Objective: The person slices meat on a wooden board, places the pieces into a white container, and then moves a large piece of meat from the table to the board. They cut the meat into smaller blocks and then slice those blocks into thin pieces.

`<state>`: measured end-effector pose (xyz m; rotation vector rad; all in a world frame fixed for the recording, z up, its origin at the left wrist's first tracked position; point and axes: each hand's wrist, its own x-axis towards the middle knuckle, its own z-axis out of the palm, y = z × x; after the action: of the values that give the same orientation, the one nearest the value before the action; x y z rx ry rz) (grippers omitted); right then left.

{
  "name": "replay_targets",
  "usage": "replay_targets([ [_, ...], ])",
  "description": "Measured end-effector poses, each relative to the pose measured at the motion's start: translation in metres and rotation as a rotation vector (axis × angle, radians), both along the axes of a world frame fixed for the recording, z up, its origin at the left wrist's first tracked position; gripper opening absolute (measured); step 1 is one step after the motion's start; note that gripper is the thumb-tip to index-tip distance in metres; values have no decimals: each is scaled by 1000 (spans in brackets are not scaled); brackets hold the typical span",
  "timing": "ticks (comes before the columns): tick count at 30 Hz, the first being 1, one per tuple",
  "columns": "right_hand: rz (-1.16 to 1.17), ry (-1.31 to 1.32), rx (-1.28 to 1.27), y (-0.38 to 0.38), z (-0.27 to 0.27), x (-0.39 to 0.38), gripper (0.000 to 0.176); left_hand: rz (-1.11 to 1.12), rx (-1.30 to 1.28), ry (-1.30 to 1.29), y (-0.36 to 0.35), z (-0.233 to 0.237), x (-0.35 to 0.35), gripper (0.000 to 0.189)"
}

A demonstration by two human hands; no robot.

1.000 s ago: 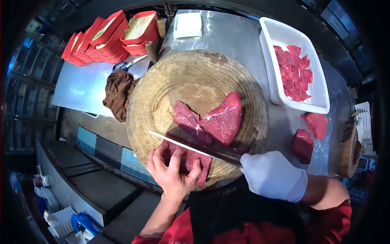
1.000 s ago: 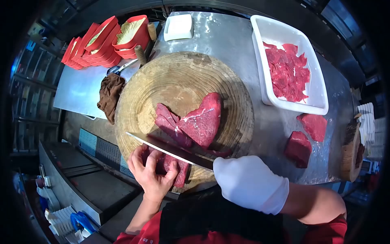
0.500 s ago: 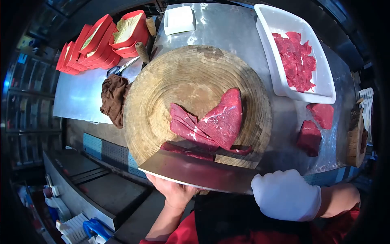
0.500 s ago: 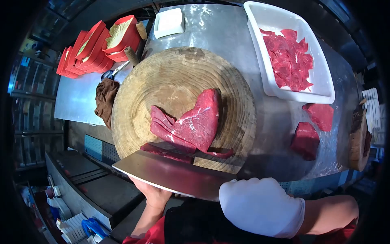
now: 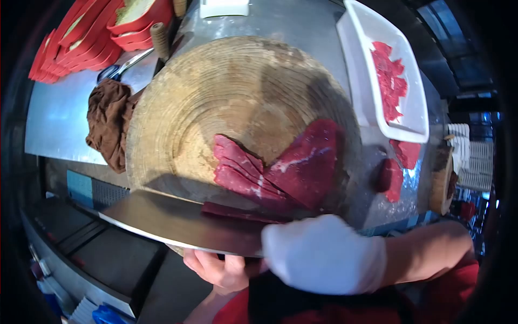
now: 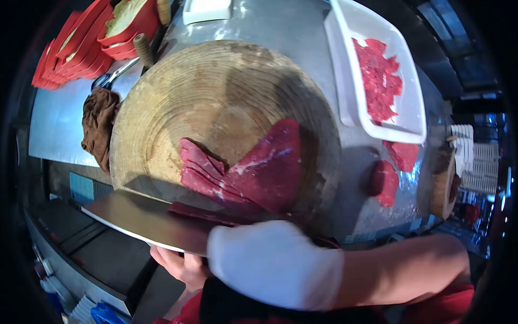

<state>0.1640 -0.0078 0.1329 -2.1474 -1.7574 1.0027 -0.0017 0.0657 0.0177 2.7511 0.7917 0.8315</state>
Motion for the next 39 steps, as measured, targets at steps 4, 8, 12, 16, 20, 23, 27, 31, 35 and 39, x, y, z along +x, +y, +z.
replay_targets([
  [4, 50, -174, 168, 9, -4, -11, 14, 21, 21, 2, -4, -7, -1, 45],
  [8, -23, -227, 138, -49, 4, -13, 14, -22, -58, -30, -5, 5, 1, 54],
  [12, -116, -325, -40, -90, 16, 10, 9, 25, -118, -82, -10, 20, 11, 36],
  [16, -94, -321, 273, -107, 17, 8, 9, 62, -148, -113, -13, 9, 6, 34],
  [20, 53, -523, 177, -126, 31, 2, 13, -37, -65, -37, -9, 6, -1, 33],
  [23, 83, -532, 96, -132, 33, 3, 13, -60, -70, -67, -8, 7, -1, 32],
  [27, 145, -595, 111, -131, 31, 4, 16, -32, -147, -84, -12, 9, 0, 36],
  [31, 158, -536, 71, -121, 32, 10, 18, -96, -135, 11, -9, 5, -9, 61],
  [35, 181, -443, -22, -113, 35, 15, 15, -157, -89, 43, -4, 2, -15, 70],
  [39, 149, -317, -148, -92, 36, 19, 17, -89, -77, -22, -4, -11, -16, 52],
])
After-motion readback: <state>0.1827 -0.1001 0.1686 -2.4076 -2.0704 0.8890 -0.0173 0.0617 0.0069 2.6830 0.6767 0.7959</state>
